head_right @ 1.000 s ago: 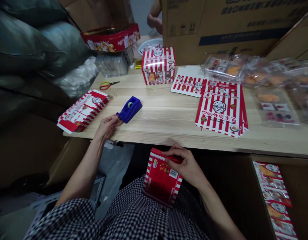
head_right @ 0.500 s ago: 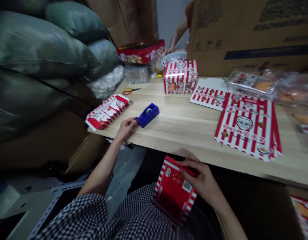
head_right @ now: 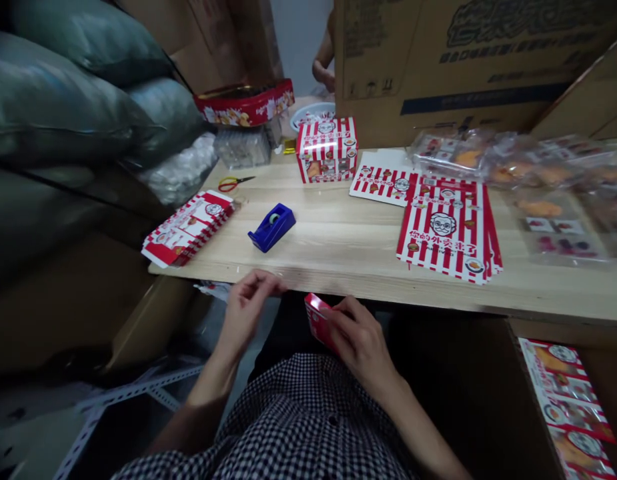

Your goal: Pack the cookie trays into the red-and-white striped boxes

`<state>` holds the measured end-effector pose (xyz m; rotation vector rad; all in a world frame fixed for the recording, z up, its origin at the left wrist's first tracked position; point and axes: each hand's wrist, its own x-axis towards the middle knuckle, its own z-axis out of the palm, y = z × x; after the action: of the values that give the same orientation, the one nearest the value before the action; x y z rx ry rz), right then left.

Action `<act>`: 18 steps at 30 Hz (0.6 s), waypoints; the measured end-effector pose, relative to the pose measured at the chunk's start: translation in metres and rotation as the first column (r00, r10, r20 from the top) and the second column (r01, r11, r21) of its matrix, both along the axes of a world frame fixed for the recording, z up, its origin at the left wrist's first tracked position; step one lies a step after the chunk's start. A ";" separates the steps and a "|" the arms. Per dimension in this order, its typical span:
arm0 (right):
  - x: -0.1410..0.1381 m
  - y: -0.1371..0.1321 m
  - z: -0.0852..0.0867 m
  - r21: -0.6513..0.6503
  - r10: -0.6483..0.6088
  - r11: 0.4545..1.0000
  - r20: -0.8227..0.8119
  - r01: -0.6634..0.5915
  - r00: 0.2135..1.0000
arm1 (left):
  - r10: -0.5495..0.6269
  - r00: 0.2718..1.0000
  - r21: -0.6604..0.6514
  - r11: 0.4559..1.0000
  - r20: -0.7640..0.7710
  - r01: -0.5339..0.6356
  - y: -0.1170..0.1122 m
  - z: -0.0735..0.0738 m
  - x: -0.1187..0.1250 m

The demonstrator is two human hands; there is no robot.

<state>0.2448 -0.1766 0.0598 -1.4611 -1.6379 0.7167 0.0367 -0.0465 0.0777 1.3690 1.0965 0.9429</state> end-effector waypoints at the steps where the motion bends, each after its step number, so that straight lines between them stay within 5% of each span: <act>1: -0.004 0.002 -0.002 -0.017 0.047 0.999 0.099 -0.045 0.994 | -0.037 0.999 -0.070 0.997 0.029 0.039 -0.013 0.004 0.007; 8: -0.010 0.024 -0.005 -0.077 0.191 0.981 0.502 -0.176 0.843 | 0.000 0.987 -0.321 0.946 0.159 0.052 -0.039 -0.014 0.015; 18: -0.020 0.033 -0.007 -0.104 0.250 0.968 0.462 -0.228 0.851 | 0.093 0.976 -0.473 0.881 0.198 0.012 -0.047 -0.051 0.018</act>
<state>0.2251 -0.1433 0.0525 -1.5640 -2.2224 0.5572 0.0549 -0.0940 0.0265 0.8247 1.1012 0.7651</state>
